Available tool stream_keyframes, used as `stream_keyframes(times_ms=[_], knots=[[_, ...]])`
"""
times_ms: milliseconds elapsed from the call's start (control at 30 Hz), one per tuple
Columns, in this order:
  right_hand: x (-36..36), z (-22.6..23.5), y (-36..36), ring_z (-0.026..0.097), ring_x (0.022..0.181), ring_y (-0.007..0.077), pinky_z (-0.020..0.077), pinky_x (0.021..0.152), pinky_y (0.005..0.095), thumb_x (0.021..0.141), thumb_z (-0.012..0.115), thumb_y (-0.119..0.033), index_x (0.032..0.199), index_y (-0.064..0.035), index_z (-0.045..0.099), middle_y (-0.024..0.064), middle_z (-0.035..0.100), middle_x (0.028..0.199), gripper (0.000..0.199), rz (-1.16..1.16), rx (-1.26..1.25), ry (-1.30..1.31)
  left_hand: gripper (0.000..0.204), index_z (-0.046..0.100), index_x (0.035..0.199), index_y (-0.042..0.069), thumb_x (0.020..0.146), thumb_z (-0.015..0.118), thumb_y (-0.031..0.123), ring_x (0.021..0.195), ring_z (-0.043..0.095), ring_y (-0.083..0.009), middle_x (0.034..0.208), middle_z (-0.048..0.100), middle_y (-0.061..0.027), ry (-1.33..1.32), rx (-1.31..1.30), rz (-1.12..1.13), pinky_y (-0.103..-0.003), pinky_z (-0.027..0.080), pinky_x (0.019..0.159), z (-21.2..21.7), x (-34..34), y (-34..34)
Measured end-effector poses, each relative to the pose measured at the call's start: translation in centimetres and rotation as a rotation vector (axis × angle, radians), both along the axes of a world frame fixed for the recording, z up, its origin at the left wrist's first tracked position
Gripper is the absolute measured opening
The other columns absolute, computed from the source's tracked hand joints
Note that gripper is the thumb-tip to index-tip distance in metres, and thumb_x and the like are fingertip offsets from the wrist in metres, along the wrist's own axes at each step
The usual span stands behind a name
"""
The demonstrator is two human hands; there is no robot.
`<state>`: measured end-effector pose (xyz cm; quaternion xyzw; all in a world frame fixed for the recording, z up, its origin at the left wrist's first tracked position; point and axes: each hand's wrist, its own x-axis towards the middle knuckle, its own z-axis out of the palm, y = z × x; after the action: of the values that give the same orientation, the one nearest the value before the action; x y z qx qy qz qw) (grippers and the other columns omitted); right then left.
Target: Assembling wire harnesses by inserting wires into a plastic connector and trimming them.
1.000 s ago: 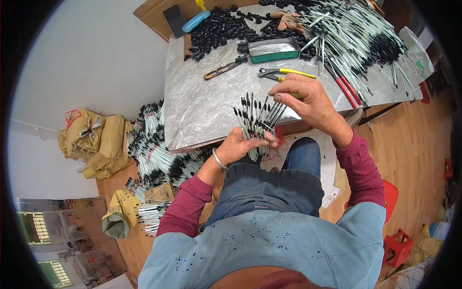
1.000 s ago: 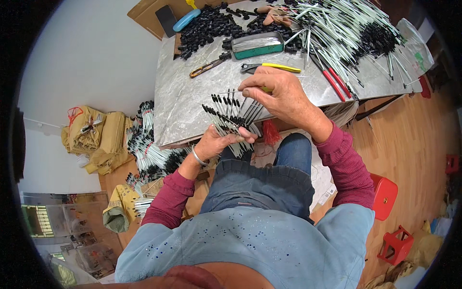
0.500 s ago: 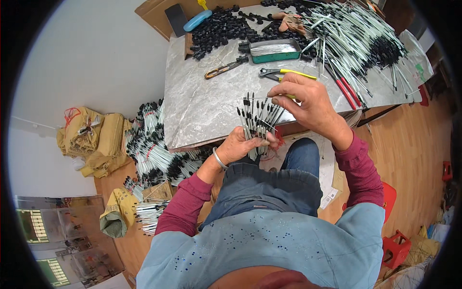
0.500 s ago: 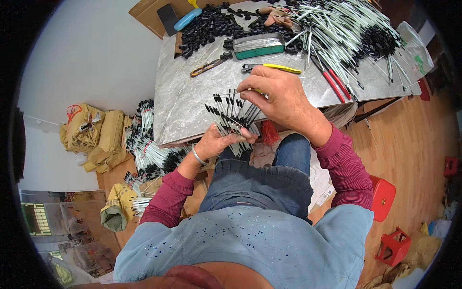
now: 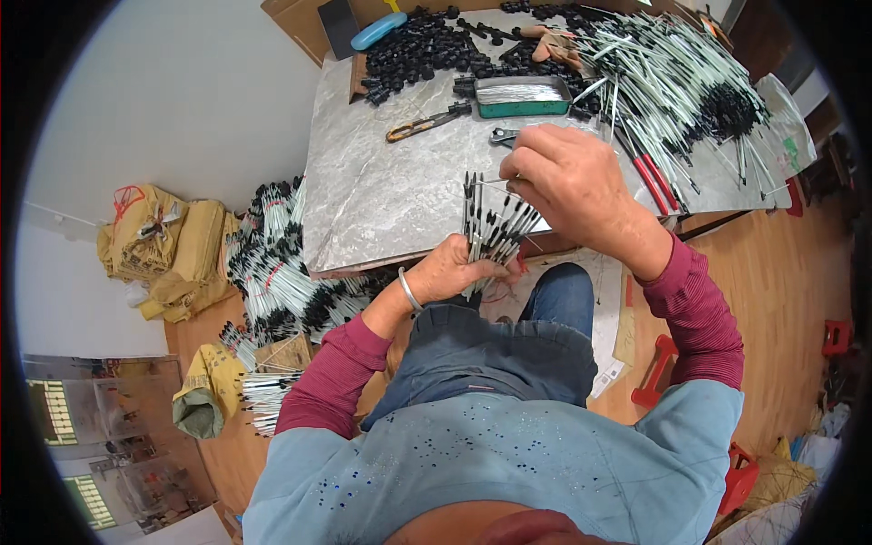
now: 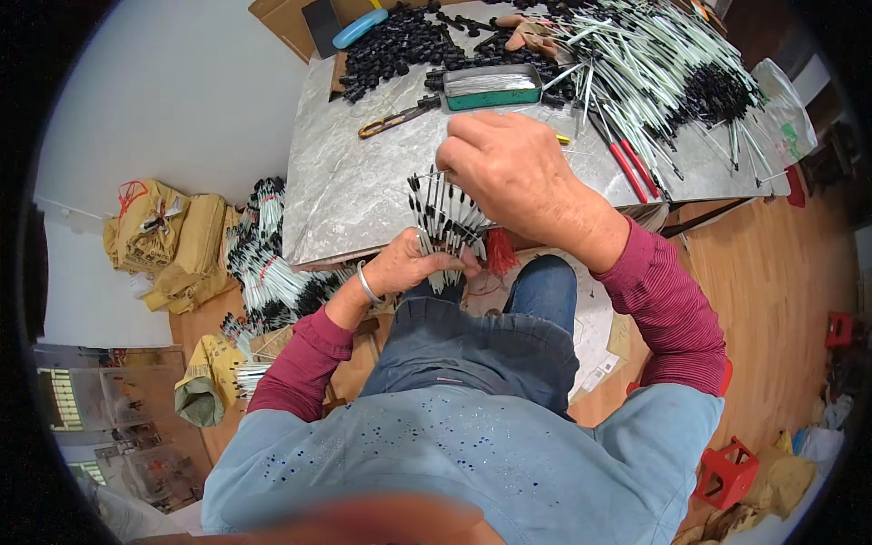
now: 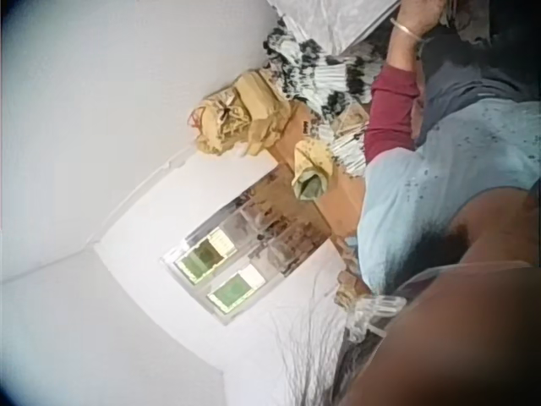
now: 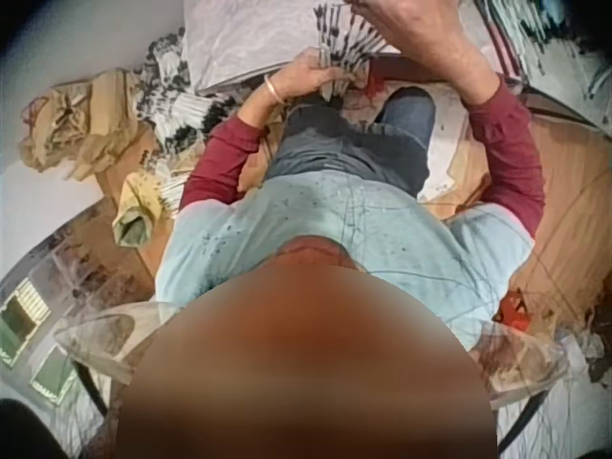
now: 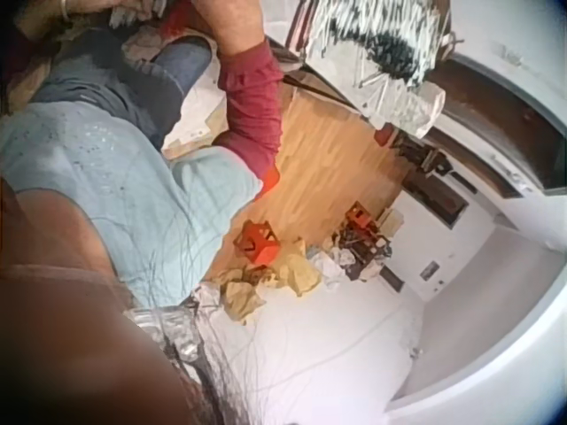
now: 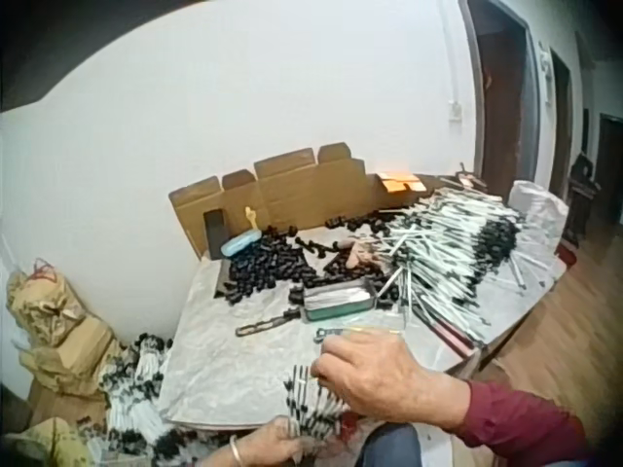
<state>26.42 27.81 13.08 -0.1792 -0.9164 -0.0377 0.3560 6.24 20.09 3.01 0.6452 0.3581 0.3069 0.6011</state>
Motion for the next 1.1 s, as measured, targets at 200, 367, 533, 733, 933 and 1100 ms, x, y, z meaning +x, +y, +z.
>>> stream_keyframes(times_ms=[200,367,533,733,933,1100], knots=[[-1.1,0.2,0.3,0.062,0.074,0.0263,0.0491,0.062,0.0383,0.076,0.068,-0.008,0.079,-0.0063,0.059,0.0059,0.056,0.077,0.010,0.006,0.017,-0.018,0.015,0.070,0.099,-0.002,0.086,0.064,0.003,0.084,0.069,-0.0162,0.089,0.072,-0.0086,0.006,-0.071,0.016,-0.031,0.056,0.080,0.0,-0.1,0.1],[-1.4,1.1,0.9,0.062,0.075,0.0239,0.0482,0.063,0.0367,0.076,0.067,-0.009,0.080,-0.0075,0.060,0.0045,0.056,0.078,0.008,0.082,-0.187,-0.084,0.015,0.069,0.100,-0.002,0.088,0.062,0.002,0.085,0.069,-0.0162,0.088,0.072,-0.0092,0.026,-0.036,-0.001,-0.030,0.055,0.077,0.0,-0.1,0.2],[-2.6,2.1,1.3,0.058,0.078,0.0174,0.0445,0.068,0.0324,0.075,0.064,-0.014,0.081,-0.0103,0.062,0.0018,0.053,0.080,0.007,0.130,0.266,-0.237,0.016,0.068,0.101,-0.002,0.089,0.060,0.002,0.085,0.068,-0.0148,0.090,0.072,-0.0083,0.006,-0.047,0.025,-0.029,0.055,0.075,-0.4,-0.1,0.1],[-3.4,2.6,2.2,0.064,0.074,0.0224,0.0484,0.064,0.0374,0.079,0.066,-0.014,0.081,-0.0091,0.065,0.0039,0.059,0.080,0.006,0.152,0.044,-0.298,0.016,0.068,0.102,-0.002,0.088,0.060,0.004,0.075,0.067,-0.0140,0.088,0.072,-0.0092,-0.007,-0.115,0.033,-0.029,0.055,0.067,-1.1,-0.2,0.3],[-3.7,2.3,2.9,0.068,0.075,0.0319,0.0523,0.066,0.0424,0.086,0.064,-0.017,0.085,-0.0033,0.069,0.0120,0.069,0.080,0.015,0.087,-0.326,-0.351,0.015,0.068,0.101,-0.001,0.088,0.061,0.004,0.073,0.067,-0.0133,0.086,0.072,-0.0092,-0.026,-0.099,0.012,-0.028,0.054,0.064,-1.2,0.0,0.4],[-4.2,2.7,3.1,0.069,0.078,0.0343,0.0525,0.068,0.0461,0.088,0.060,-0.021,0.084,-0.0009,0.070,0.0145,0.069,0.074,0.023,-0.017,-0.574,-0.392,0.014,0.068,0.101,0.000,0.089,0.061,0.004,0.075,0.068,-0.0137,0.086,0.072,-0.0099,-0.024,-0.087,0.006,-0.028,0.055,0.065,-1.2,0.0,0.4]])
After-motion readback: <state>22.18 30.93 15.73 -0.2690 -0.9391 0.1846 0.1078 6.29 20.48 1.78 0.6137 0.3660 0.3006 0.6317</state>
